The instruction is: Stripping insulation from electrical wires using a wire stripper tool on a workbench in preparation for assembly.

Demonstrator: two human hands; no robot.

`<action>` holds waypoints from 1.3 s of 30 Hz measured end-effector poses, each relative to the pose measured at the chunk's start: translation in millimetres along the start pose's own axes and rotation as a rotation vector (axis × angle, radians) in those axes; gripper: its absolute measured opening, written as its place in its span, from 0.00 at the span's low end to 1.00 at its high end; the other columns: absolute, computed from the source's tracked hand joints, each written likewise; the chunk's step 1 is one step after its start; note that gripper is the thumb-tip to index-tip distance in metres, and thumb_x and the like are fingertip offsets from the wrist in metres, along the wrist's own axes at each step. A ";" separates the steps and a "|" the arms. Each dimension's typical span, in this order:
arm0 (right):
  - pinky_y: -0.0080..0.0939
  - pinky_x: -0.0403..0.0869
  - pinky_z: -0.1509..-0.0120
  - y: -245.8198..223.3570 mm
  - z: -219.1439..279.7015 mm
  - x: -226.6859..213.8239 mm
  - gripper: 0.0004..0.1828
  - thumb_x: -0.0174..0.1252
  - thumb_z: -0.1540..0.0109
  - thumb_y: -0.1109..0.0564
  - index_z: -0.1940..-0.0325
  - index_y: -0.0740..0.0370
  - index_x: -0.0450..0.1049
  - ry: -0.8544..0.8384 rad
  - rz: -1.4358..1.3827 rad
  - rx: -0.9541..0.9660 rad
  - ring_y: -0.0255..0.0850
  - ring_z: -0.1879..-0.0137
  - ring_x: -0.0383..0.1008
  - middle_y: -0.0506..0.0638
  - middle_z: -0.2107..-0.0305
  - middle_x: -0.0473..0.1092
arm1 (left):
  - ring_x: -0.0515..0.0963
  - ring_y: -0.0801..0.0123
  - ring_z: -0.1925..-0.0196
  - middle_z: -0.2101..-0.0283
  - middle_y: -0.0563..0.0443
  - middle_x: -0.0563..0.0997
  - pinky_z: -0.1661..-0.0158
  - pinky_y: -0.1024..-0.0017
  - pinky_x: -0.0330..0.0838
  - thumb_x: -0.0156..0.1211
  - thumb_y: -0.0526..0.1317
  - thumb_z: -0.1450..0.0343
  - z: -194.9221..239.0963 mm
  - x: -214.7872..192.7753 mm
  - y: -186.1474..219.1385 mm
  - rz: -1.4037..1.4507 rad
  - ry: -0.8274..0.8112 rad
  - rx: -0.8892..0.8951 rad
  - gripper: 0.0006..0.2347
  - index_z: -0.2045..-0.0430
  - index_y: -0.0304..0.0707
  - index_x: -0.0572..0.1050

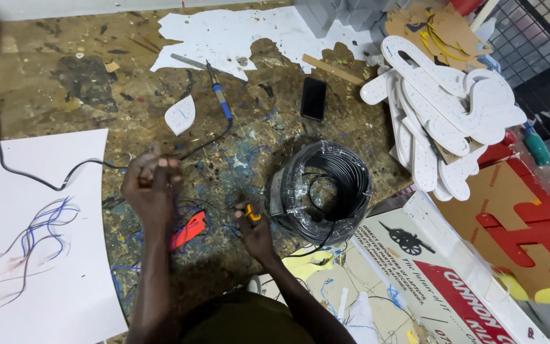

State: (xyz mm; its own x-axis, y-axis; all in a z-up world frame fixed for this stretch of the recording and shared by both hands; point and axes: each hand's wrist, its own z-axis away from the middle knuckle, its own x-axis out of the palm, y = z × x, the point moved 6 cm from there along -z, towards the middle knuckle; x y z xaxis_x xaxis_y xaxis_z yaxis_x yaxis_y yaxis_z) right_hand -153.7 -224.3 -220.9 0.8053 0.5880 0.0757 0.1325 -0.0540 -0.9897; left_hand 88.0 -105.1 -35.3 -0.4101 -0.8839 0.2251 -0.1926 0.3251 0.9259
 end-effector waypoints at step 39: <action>0.58 0.81 0.47 -51.1 -17.5 -209.2 0.16 0.74 0.29 0.48 0.54 0.65 0.83 0.475 0.928 -0.403 0.61 0.56 0.87 0.61 0.65 0.83 | 0.87 0.37 0.47 0.57 0.40 0.86 0.48 0.42 0.82 0.53 0.42 0.14 183.4 225.3 -123.9 -0.106 -0.841 -0.020 0.08 0.56 0.43 0.79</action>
State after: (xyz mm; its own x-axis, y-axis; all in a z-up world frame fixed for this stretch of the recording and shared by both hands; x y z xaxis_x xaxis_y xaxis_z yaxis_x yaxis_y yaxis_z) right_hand -318.9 -358.8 -184.1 0.8168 -0.1792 -0.5484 -0.5265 -0.6204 -0.5813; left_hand -144.1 -282.9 -155.0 -0.9189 -0.3621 -0.1564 -0.2545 0.2417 0.9364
